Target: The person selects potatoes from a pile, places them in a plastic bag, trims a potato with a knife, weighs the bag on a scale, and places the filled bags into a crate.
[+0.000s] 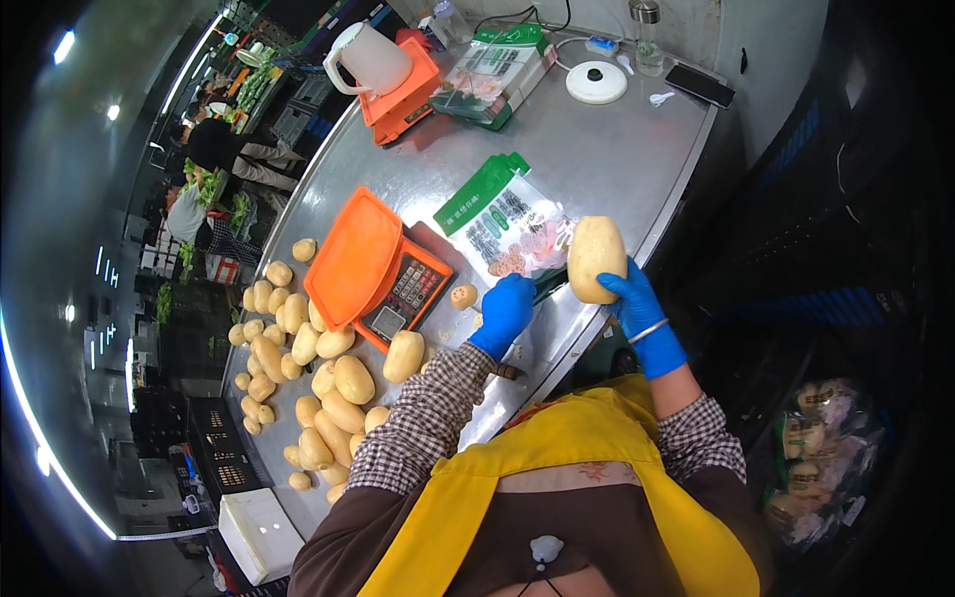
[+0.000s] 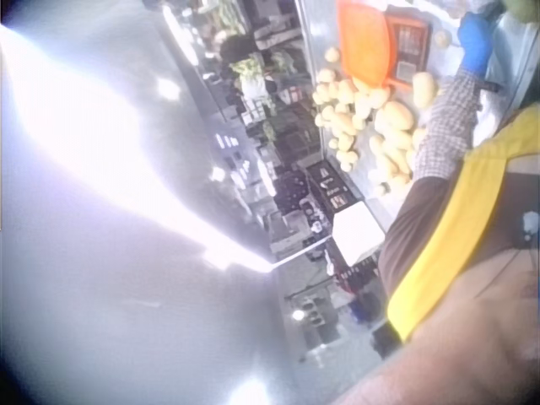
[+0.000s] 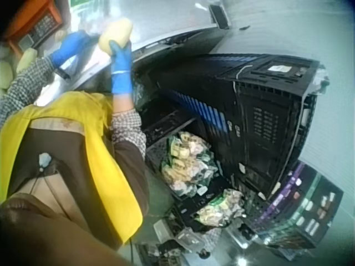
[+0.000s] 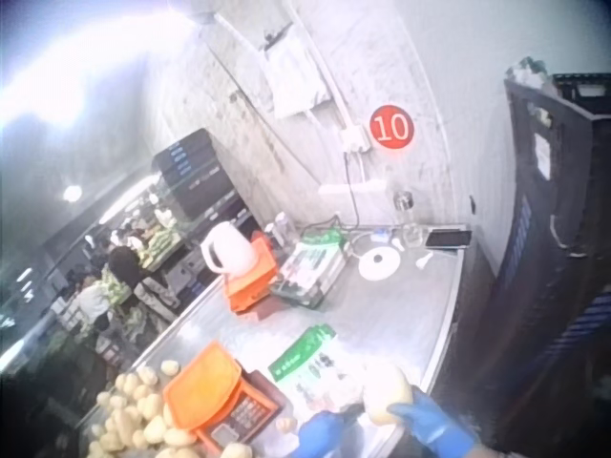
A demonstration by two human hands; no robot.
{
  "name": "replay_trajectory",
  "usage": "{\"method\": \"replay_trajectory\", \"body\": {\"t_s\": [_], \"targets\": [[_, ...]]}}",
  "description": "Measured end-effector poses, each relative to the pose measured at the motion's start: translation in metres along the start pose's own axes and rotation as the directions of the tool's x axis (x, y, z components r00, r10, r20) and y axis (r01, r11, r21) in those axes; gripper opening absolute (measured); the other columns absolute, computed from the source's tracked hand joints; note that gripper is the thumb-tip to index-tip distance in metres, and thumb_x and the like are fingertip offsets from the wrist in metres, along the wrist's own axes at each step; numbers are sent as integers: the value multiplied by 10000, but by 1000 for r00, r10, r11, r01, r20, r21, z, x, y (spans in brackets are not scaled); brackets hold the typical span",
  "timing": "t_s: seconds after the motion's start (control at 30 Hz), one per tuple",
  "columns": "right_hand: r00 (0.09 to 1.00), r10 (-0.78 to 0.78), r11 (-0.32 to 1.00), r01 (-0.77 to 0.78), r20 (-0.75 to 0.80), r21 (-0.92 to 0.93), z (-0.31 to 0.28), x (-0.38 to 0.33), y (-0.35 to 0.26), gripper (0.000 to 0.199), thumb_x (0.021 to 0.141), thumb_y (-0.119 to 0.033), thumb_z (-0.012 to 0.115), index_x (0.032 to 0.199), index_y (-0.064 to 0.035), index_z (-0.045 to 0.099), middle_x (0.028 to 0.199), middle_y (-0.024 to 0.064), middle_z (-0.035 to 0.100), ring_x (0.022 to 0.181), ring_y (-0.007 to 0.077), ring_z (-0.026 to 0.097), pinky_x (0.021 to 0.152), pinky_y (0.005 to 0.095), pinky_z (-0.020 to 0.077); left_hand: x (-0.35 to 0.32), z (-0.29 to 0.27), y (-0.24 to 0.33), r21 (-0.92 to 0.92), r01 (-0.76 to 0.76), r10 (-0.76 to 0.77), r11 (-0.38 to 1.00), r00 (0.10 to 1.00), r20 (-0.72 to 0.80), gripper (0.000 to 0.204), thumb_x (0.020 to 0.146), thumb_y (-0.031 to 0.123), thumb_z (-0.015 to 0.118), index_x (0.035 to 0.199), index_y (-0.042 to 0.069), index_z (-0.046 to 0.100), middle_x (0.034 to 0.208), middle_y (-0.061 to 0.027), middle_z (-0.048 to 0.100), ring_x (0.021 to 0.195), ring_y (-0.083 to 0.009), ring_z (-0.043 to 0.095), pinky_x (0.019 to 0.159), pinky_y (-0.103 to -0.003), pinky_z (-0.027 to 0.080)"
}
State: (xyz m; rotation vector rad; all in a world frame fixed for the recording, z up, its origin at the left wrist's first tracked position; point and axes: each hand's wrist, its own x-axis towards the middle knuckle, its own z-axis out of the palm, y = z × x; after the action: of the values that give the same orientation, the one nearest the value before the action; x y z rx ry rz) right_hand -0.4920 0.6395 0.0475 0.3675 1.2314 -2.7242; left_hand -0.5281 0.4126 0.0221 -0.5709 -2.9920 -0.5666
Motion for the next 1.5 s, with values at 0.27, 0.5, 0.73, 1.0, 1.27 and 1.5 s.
{"method": "replay_trajectory", "body": {"t_s": [0.27,0.5,0.73,1.0,1.27,1.5], "targets": [[919,178,970,-224,351,98,42,15,11,679,745,-119,711,1324,-4,376,1210,123,518,1107,240,521,884,340,484,22,-28,-11,-807,425,-414,410,875,250,179,753,66,678,882,-52,638,803,-89,656,666,-143,609,574,-253,478],[995,84,985,-74,62,-153,17,4,31,589,762,-181,693,1264,-9,438,1152,121,542,1032,243,557,848,341,497,35,-36,5,-702,127,-392,700,891,-230,171,721,119,742,773,23,610,874,-66,616,802,-155,588,699,-287,472],[978,-2,954,-61,208,294,22,-2,12,625,811,-186,619,1353,-31,350,1254,140,501,1103,280,542,903,390,490,28,-14,19,-703,358,-348,615,923,165,109,708,51,704,731,14,604,858,-89,613,762,-189,600,664,-282,476],[988,-108,963,131,106,-234,-4,-4,34,594,772,-180,699,1265,10,428,1180,135,529,1069,231,533,917,324,445,32,-15,27,-923,338,-501,182,840,208,125,746,65,679,798,-18,602,821,-80,632,735,-148,589,677,-272,480],[992,-124,885,107,-8,-453,-1,5,36,535,773,-202,714,1207,11,484,1104,130,566,1001,217,556,835,313,482,23,-40,64,-370,-247,65,896,895,-442,172,691,81,694,770,50,544,1064,-160,565,979,-354,526,827,-414,412],[884,-291,736,450,365,-505,55,-2,22,775,759,-80,708,1387,-18,260,1332,138,389,1190,266,449,968,360,412,13,-85,62,-319,-206,-25,925,806,-591,242,717,103,659,934,32,577,1090,-138,542,1019,-349,515,890,-455,381]]}}
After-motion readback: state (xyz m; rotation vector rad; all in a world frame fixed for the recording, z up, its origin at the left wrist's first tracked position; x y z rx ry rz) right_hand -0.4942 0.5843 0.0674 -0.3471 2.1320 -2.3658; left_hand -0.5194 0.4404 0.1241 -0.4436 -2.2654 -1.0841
